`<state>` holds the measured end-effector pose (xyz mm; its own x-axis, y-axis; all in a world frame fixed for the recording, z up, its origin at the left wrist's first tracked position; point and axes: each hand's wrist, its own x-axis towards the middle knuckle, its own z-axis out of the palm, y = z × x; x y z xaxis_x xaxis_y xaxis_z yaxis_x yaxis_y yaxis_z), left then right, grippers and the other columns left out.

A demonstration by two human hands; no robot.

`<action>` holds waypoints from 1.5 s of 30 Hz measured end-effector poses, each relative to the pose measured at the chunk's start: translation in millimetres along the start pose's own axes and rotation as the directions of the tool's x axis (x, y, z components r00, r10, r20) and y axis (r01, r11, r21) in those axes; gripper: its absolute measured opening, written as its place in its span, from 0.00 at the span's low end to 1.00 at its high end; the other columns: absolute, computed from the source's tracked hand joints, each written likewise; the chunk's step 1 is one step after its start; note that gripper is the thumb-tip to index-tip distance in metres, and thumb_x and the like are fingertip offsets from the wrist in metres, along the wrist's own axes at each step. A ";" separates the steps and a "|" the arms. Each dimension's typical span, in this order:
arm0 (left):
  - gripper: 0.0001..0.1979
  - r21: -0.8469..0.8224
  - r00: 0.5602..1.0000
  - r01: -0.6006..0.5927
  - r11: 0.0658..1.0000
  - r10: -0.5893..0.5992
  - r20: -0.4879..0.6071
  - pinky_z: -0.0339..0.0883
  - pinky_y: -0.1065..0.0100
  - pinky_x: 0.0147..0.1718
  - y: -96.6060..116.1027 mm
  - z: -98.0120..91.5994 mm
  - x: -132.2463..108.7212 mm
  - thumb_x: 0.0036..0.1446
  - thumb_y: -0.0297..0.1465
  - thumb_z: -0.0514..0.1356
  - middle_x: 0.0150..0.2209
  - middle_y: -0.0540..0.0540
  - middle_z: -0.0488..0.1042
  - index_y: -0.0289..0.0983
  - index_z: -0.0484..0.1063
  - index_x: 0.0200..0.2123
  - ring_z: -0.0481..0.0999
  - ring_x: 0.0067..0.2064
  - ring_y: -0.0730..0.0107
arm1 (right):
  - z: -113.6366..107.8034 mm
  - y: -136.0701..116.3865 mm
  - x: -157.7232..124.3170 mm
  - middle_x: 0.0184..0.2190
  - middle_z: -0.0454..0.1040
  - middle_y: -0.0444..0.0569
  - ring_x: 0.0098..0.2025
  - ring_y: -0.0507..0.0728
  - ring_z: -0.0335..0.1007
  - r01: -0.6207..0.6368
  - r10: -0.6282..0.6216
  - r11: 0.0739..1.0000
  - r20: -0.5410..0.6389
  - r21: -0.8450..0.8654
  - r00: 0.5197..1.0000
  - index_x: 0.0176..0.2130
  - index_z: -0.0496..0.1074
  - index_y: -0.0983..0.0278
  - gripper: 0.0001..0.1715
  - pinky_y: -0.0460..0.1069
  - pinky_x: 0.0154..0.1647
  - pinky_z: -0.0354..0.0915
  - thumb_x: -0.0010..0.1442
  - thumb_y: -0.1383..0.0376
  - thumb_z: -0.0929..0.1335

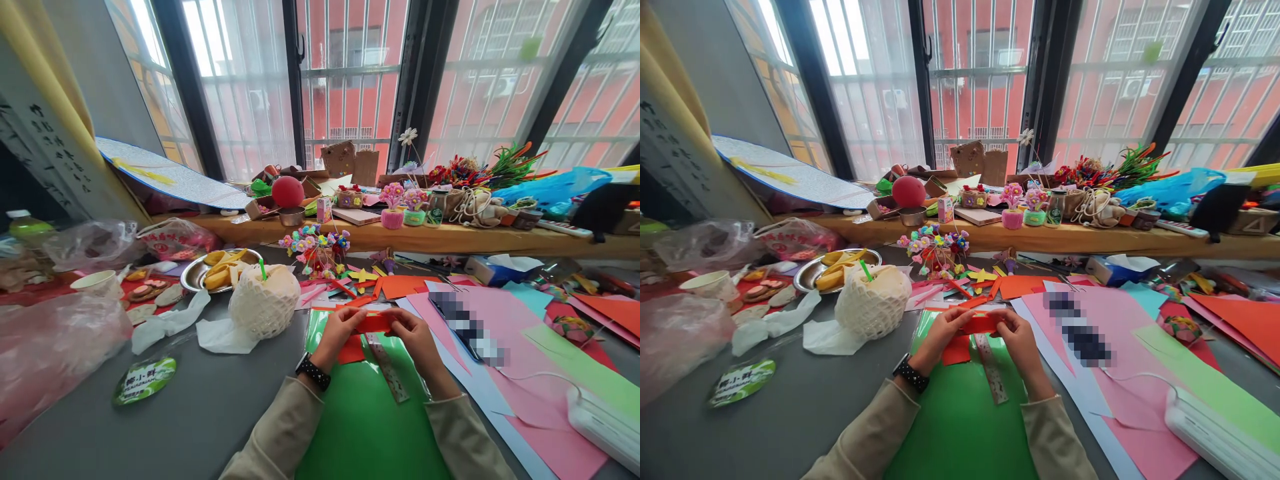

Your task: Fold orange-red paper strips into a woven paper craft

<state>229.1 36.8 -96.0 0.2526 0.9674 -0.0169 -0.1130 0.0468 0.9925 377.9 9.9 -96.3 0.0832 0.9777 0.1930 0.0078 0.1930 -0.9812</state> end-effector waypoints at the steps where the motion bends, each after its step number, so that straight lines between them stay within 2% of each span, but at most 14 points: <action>1: 0.16 -0.002 1.000 -0.005 1.000 0.005 -0.006 0.61 0.73 0.27 0.0 -0.1 -0.1 0.39 0.39 0.58 0.27 0.47 0.69 0.33 0.68 0.29 0.68 0.29 0.73 | 0.7 -1.3 -0.5 0.28 0.70 0.46 0.28 0.52 0.65 -0.004 0.004 1.000 -0.003 0.004 1.000 0.29 0.69 0.65 0.09 0.47 0.26 0.65 0.44 0.65 0.64; 9: 0.16 0.073 0.997 -0.083 0.994 0.083 0.011 0.62 0.71 0.31 1.8 0.1 -2.0 0.38 0.38 0.59 0.30 0.44 0.70 0.33 0.68 0.30 0.69 0.33 0.68 | 3.8 -5.8 -1.0 0.24 0.69 0.47 0.23 0.51 0.63 -0.035 0.033 0.999 -0.048 -0.031 0.998 0.28 0.69 0.67 0.18 0.47 0.22 0.64 0.43 0.55 0.65; 17: 0.17 0.160 0.990 -0.139 0.977 0.139 0.012 0.62 0.71 0.32 2.1 -1.2 -2.6 0.39 0.38 0.59 0.31 0.45 0.70 0.33 0.68 0.32 0.69 0.33 0.68 | -0.4 0.8 -0.1 0.26 0.70 0.49 0.24 0.53 0.65 -0.048 0.047 0.997 -0.015 -0.062 0.999 0.30 0.69 0.67 0.20 0.47 0.24 0.63 0.42 0.54 0.66; 34: 0.15 0.065 0.999 -0.053 0.996 0.053 -0.009 0.63 0.73 0.26 -0.4 -0.6 -0.2 0.37 0.36 0.60 0.25 0.46 0.70 0.32 0.68 0.27 0.68 0.26 0.73 | -0.6 1.0 -0.5 0.23 0.71 0.47 0.22 0.52 0.65 -0.029 0.026 0.992 -0.027 -0.120 0.999 0.29 0.70 0.66 0.18 0.46 0.22 0.62 0.42 0.55 0.66; 37: 0.14 0.029 1.000 0.002 1.000 -0.002 -0.011 0.62 0.74 0.24 1.1 -0.7 -0.6 0.36 0.36 0.61 0.25 0.47 0.69 0.32 0.68 0.27 0.68 0.24 0.75 | -0.7 2.3 -0.3 0.22 0.71 0.46 0.21 0.51 0.64 -0.023 0.021 0.992 -0.019 -0.122 1.000 0.29 0.70 0.66 0.17 0.45 0.21 0.61 0.42 0.56 0.66; 41: 0.13 -0.066 0.991 0.129 0.989 -0.126 0.044 0.61 0.74 0.24 4.5 -1.8 -2.9 0.35 0.35 0.61 0.25 0.49 0.68 0.32 0.68 0.24 0.67 0.24 0.77 | 0.8 0.5 -1.0 0.22 0.71 0.47 0.21 0.51 0.63 -0.048 0.044 0.994 -0.033 -0.101 0.998 0.27 0.70 0.67 0.17 0.45 0.21 0.61 0.41 0.56 0.67; 45: 0.12 -0.046 0.991 0.135 0.990 -0.134 0.026 0.59 0.76 0.22 4.3 -2.2 -4.1 0.34 0.34 0.62 0.22 0.51 0.67 0.32 0.68 0.23 0.65 0.22 0.79 | 1.0 1.1 -1.0 0.22 0.71 0.46 0.22 0.52 0.63 -0.064 0.061 0.991 -0.033 -0.118 0.998 0.27 0.70 0.67 0.16 0.45 0.22 0.59 0.41 0.56 0.67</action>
<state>225.4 33.6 -91.9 0.2904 0.9457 -0.1461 -0.1218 0.1880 0.9746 376.8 9.2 -97.6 0.1164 0.9843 0.1328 0.1196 0.1189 -0.9857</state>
